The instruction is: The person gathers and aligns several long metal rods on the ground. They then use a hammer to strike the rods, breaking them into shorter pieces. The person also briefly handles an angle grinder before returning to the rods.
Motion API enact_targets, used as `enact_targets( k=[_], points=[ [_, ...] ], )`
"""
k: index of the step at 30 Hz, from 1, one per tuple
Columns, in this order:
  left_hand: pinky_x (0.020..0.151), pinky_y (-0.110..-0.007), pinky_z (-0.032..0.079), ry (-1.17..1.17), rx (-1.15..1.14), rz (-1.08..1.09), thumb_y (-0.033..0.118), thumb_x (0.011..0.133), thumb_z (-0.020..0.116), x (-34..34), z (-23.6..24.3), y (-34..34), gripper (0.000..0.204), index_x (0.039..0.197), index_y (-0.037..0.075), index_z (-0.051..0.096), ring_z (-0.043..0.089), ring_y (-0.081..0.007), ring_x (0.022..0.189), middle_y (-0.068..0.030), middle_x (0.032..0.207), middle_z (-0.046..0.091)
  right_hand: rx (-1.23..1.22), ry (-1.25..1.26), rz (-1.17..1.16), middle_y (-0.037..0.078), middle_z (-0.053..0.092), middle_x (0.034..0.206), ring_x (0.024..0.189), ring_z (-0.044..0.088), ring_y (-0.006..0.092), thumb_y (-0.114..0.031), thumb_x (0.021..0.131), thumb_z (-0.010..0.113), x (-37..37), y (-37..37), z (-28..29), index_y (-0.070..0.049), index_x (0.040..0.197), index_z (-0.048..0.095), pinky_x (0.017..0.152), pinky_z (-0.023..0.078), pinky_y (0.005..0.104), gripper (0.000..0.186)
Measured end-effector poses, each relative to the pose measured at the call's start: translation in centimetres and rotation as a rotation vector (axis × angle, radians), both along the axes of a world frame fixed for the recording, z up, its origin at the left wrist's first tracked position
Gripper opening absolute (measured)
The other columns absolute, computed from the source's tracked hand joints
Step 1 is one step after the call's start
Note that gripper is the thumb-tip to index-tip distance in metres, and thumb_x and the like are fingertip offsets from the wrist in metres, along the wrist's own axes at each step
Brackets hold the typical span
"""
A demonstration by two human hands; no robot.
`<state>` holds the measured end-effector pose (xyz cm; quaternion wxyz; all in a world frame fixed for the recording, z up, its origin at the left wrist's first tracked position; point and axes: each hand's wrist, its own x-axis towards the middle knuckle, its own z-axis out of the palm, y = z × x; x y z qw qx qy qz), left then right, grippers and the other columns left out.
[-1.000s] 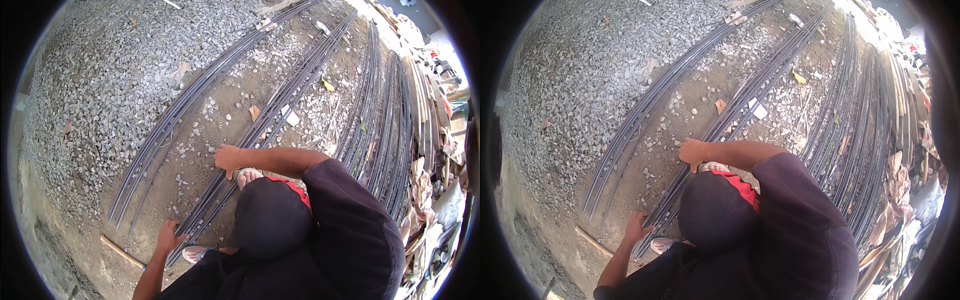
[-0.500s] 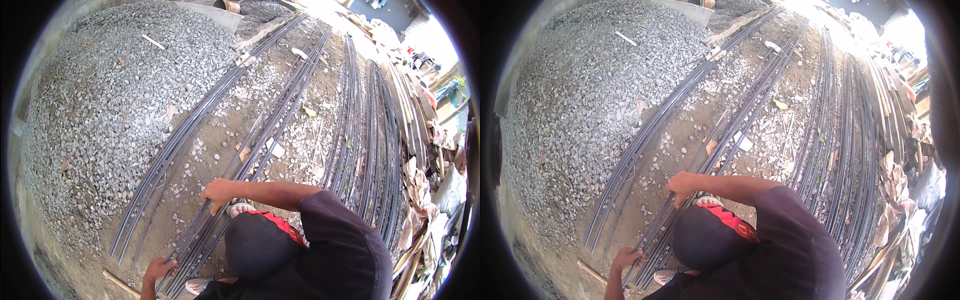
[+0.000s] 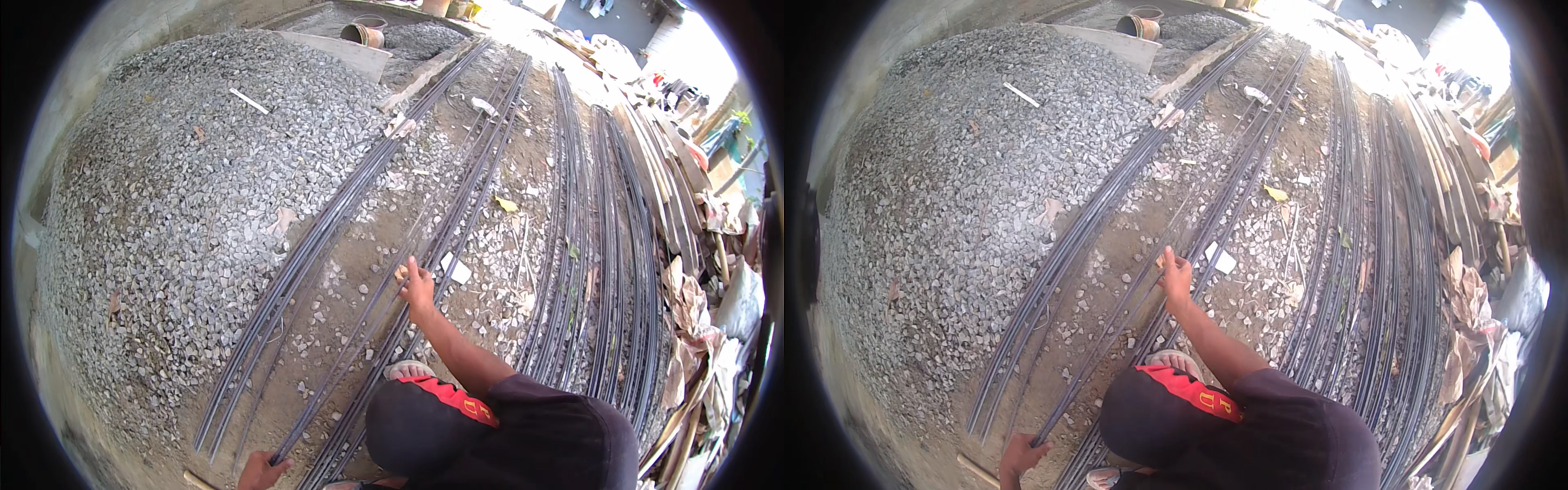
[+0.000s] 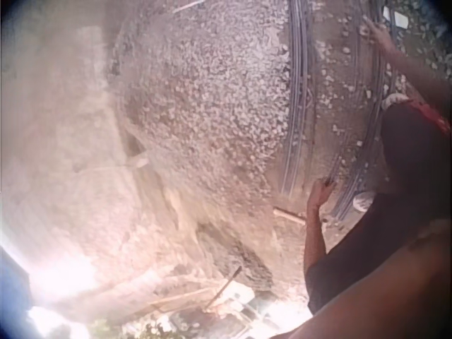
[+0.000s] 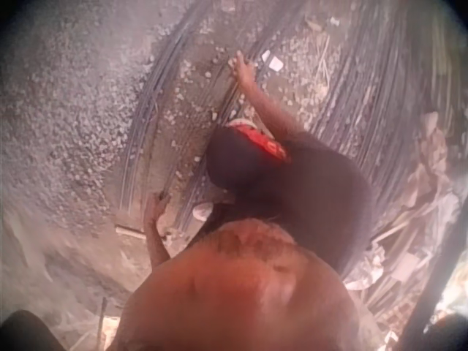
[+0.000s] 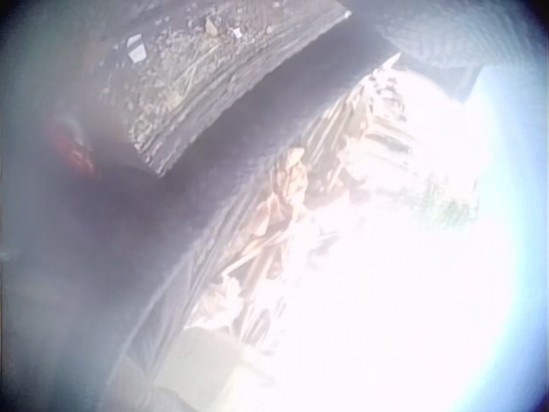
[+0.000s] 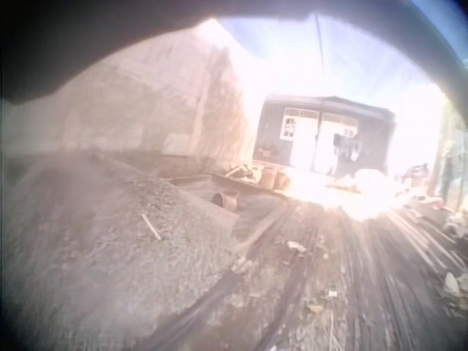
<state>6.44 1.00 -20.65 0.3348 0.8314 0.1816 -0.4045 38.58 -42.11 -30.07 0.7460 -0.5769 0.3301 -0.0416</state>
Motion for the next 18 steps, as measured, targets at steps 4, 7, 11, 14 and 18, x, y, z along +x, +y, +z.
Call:
enact_targets(
  k=[4, 7, 11, 14, 18],
  points=[
    [0.060, -0.037, 0.050, -0.027, -0.118, 0.018, 0.037, 0.088, 0.078, -3.2, -2.2, -1.8, 0.040, 0.081, -0.002, 0.074, 0.062, -0.0163, 0.057, -0.0092, 0.059, 0.063, 0.594, 0.041, -0.092, 0.018, 0.061, 0.118, 0.097, 0.067, 0.0310, -0.070, 0.096, 0.055, 3.5, -1.4, -0.8, 0.003, 0.136, 0.044, 0.082, 0.063, 0.0436, 0.084],
    [0.060, -0.037, 0.050, -0.078, -0.060, 0.044, 0.037, 0.088, 0.078, -6.2, -4.6, -3.2, 0.039, 0.085, -0.002, 0.076, 0.063, -0.0168, 0.058, -0.0105, 0.061, 0.066, 0.493, 0.034, -0.088, 0.007, 0.060, 0.091, 0.074, 0.063, 0.0217, -0.061, 0.102, 0.051, 4.0, -0.3, 0.6, -0.005, 0.113, 0.052, 0.060, 0.055, 0.0379, 0.057],
    [0.067, -0.042, 0.051, -0.158, 0.026, -0.147, 0.036, 0.086, 0.072, -6.7, -7.1, -2.9, 0.043, 0.104, -0.003, 0.074, 0.065, -0.0191, 0.069, -0.0208, 0.076, 0.071, 0.337, 0.042, -0.075, 0.001, 0.051, 0.072, 0.058, 0.055, 0.0186, -0.044, 0.106, 0.053, 2.4, 1.4, 1.0, -0.008, 0.097, 0.050, 0.050, 0.047, 0.0370, 0.037],
    [0.070, -0.043, 0.052, -0.002, -0.082, -0.094, 0.038, 0.086, 0.069, -5.2, -8.1, -0.9, 0.050, 0.114, -0.004, 0.071, 0.059, -0.0176, 0.072, -0.0193, 0.075, 0.066, 0.288, 0.061, -0.040, 0.003, 0.052, 0.073, 0.060, 0.056, 0.0188, -0.033, 0.105, 0.056, 2.1, 2.1, -0.7, -0.009, 0.098, 0.052, 0.052, 0.049, 0.0382, 0.026],
    [0.074, -0.043, 0.052, 0.119, -0.182, -0.076, 0.037, 0.088, 0.069, -6.0, -9.5, -0.6, 0.047, 0.113, -0.003, 0.071, 0.062, -0.0196, 0.078, -0.0199, 0.087, 0.069, 0.178, 0.187, -0.008, 0.005, 0.055, 0.077, 0.062, 0.058, 0.0191, -0.032, 0.105, 0.059, 2.5, 1.6, -3.2, -0.007, 0.102, 0.055, 0.054, 0.052, 0.0396, 0.025]
  ],
)
